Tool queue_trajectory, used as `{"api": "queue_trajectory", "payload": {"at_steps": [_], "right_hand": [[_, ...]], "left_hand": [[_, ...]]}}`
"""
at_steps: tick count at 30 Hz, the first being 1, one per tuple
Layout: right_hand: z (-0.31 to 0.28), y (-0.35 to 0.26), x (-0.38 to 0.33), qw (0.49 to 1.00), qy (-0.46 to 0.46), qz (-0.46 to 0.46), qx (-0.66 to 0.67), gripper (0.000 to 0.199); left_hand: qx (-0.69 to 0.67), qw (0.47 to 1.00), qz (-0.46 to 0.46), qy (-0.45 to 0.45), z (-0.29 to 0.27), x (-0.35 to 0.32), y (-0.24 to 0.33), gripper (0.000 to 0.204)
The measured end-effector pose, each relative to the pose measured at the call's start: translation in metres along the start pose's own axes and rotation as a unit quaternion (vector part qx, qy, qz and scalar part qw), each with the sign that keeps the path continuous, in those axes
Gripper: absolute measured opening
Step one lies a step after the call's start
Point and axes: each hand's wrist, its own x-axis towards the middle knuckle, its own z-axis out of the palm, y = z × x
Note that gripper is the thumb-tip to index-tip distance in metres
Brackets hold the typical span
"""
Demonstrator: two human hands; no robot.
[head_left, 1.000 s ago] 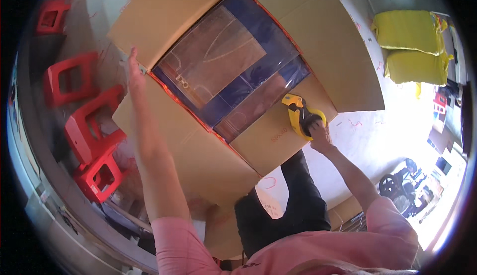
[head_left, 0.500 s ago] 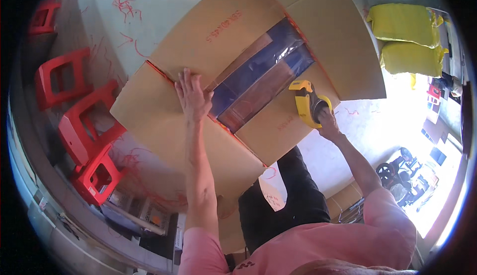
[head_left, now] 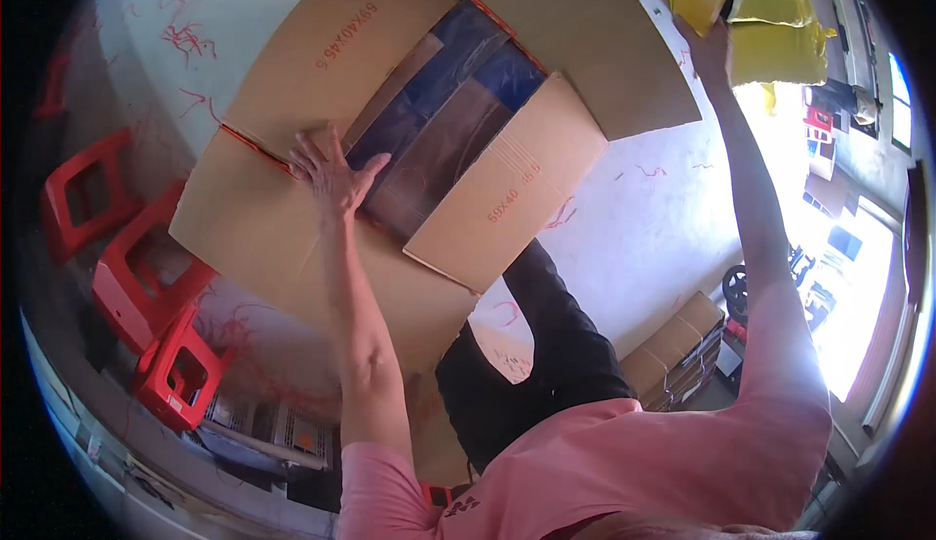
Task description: The person closes the flaps of a cardboard box and applies tape across its seams using a tape dispenser.
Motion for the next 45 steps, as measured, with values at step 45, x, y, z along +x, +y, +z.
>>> {"api": "queue_trajectory", "payload": {"at_steps": [45], "right_hand": [[0.151,-0.077,-0.18,0.93,-0.337,-0.113,0.089,0.054]], "left_hand": [[-0.095,0.993,0.045,0.052,0.079,-0.076,0.11,0.087]]}}
